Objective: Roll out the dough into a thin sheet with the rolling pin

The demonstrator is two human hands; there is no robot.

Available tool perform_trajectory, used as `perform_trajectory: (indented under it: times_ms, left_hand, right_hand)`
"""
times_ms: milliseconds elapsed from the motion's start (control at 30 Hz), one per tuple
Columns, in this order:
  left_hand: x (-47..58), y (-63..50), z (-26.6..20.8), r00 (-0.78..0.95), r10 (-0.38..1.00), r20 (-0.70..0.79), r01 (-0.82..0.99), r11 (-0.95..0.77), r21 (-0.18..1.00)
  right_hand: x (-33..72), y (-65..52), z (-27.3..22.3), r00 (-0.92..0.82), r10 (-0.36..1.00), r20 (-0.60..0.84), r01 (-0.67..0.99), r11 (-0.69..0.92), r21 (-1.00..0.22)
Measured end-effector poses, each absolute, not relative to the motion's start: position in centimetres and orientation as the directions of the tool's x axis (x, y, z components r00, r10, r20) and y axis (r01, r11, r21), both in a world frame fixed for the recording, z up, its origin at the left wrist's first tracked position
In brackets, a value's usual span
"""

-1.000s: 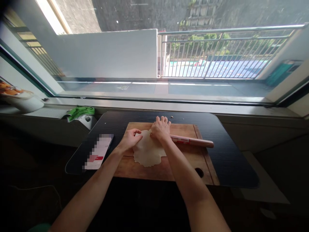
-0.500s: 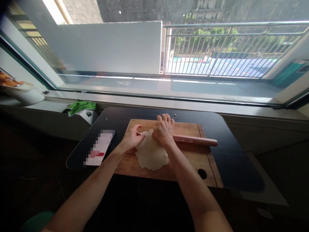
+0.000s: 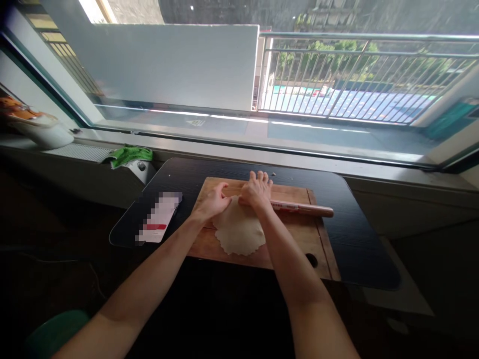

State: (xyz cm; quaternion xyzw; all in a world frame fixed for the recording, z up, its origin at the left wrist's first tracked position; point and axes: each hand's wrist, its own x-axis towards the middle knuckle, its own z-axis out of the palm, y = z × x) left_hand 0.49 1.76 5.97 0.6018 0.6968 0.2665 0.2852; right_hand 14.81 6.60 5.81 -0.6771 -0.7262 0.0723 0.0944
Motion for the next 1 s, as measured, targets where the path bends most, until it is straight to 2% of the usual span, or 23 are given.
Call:
perform_trajectory:
  times_ms: [167, 333, 400, 533, 600, 700, 800, 900, 1000]
  left_hand:
    - [0.3, 1.1, 6.0, -0.1, 0.993, -0.067, 0.682, 0.117, 0.722]
    - [0.4, 1.3, 6.0, -0.096, 0.993, -0.074, 0.702, 0.12, 0.702]
    - [0.3, 1.0, 6.1, -0.108, 0.99, -0.09, 0.697, 0.14, 0.703]
    - [0.1, 0.6, 5.9, -0.096, 0.992, -0.082, 0.671, 0.125, 0.731]
    - [0.2, 1.1, 5.8, -0.085, 0.994, -0.066, 0.673, 0.105, 0.732]
    - [0.5, 2.2, 5.9, -0.048, 0.993, -0.112, 0.697, 0.113, 0.708]
    - [0.3, 2.4, 6.0, 0.008, 0.989, -0.148, 0.72, 0.097, 0.688]
    - [-0.1, 1.8, 6.0, 0.05, 0.991, -0.126, 0.694, 0.056, 0.718]
    - [-0.1, 1.3, 6.0, 0.013, 0.993, -0.115, 0.682, 0.075, 0.727]
  right_hand:
    - [15.2, 4.1, 5.1, -0.191, 0.97, 0.15, 0.955, 0.219, -0.201]
    - [14.8, 6.2, 6.0, -0.062, 0.997, 0.048, 0.966, 0.072, -0.249]
    - [15.0, 5.3, 5.9, -0.112, 0.993, 0.043, 0.963, 0.12, -0.242]
    - [15.6, 3.1, 5.5, -0.228, 0.966, 0.122, 0.953, 0.247, -0.177]
    - [15.4, 4.0, 5.8, -0.168, 0.979, 0.119, 0.963, 0.188, -0.191]
    - [15.1, 5.8, 6.4, -0.056, 0.998, 0.006, 0.975, 0.056, -0.217]
    - [15.5, 4.7, 6.0, -0.136, 0.99, -0.023, 0.976, 0.13, -0.175]
    - [16.1, 3.1, 5.4, -0.238, 0.968, 0.085, 0.959, 0.248, -0.136]
    - [15.8, 4.8, 6.0, -0.13, 0.988, 0.078, 0.973, 0.142, -0.18]
